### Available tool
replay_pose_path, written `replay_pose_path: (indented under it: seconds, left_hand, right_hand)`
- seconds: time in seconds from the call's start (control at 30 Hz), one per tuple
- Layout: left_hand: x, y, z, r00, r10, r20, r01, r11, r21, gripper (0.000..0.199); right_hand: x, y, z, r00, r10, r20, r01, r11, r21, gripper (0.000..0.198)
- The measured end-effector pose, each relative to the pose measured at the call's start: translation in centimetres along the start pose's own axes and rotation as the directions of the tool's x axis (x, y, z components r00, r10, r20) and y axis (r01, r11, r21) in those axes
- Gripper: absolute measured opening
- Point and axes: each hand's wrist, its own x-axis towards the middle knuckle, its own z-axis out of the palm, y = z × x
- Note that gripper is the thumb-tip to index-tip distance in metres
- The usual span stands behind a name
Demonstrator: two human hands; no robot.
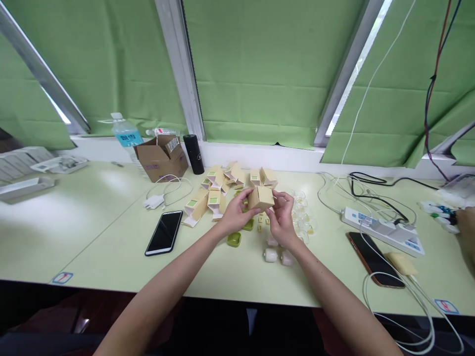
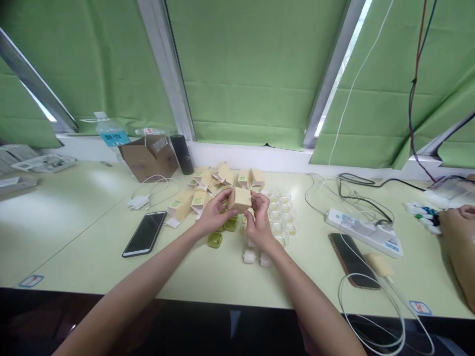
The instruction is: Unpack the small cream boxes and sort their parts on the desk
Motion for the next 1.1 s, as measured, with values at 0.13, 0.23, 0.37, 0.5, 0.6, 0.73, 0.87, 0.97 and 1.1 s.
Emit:
replay_pose_path:
  seconds: [0.13,0.23,0.37,0.5,0.6,0.73,0.87,0.97,1.1]
  left_hand:
    - [-1.2,-0.4,-0.4,0.988,0.134,-0.082,-0.114,0.972,0.205,0.053]
    - [-2.2,-0.5,-0.8,0.951,0.307,-0.041,-0.260,0.863,0.433,0.057]
    - [-2.7,-0.7,-0.7,0.898,0.436,0.064,-0.387,0.711,0.587,0.061]
    - [-2.9,-0.6,-0.3,0.857,0.499,0.125,-0.449,0.607,0.656,0.065]
    - [-3.1,-0.3,-0.2,0.846,0.512,0.148,-0.463,0.569,0.680,0.066]
    - [-3.3,-0.2,-0.1,0.845,0.512,0.156,-0.467,0.561,0.684,0.065]
    - [-3.3,-0.4,0.0,0.852,0.502,0.147,-0.458,0.578,0.675,0.067]
    - [-3.3,-0.5,0.0,0.855,0.497,0.150,-0.456,0.583,0.673,0.068]
    - [-3.3,-0.5,0.0,0.848,0.503,0.165,-0.469,0.570,0.674,0.066]
  right_hand:
    - [-0.1,-1.5,-0.9,0.994,0.090,0.065,-0.092,0.995,0.036,0.040]
    - [-0.2,-2.7,-1.1,0.991,0.130,0.033,-0.128,0.991,-0.044,0.036]
    - [-0.6,-3.4,-0.8,0.989,0.142,0.028,-0.131,0.961,-0.243,0.044]
    - [-0.9,-3.8,-0.7,0.986,0.164,0.041,-0.138,0.919,-0.369,0.051]
    - [-1.1,-4.0,-0.7,0.986,0.158,0.061,-0.117,0.896,-0.429,0.055]
    - [-1.4,-3.8,-0.6,0.990,0.125,0.065,-0.081,0.880,-0.468,0.056]
    - [-1.6,-3.3,-0.4,0.994,0.087,0.070,-0.043,0.875,-0.482,0.054]
    - [-1.7,-3.0,-0.4,0.993,0.079,0.089,-0.025,0.871,-0.490,0.053]
    - [-1.8,-2.7,-0.4,0.992,0.066,0.104,-0.006,0.869,-0.494,0.054]
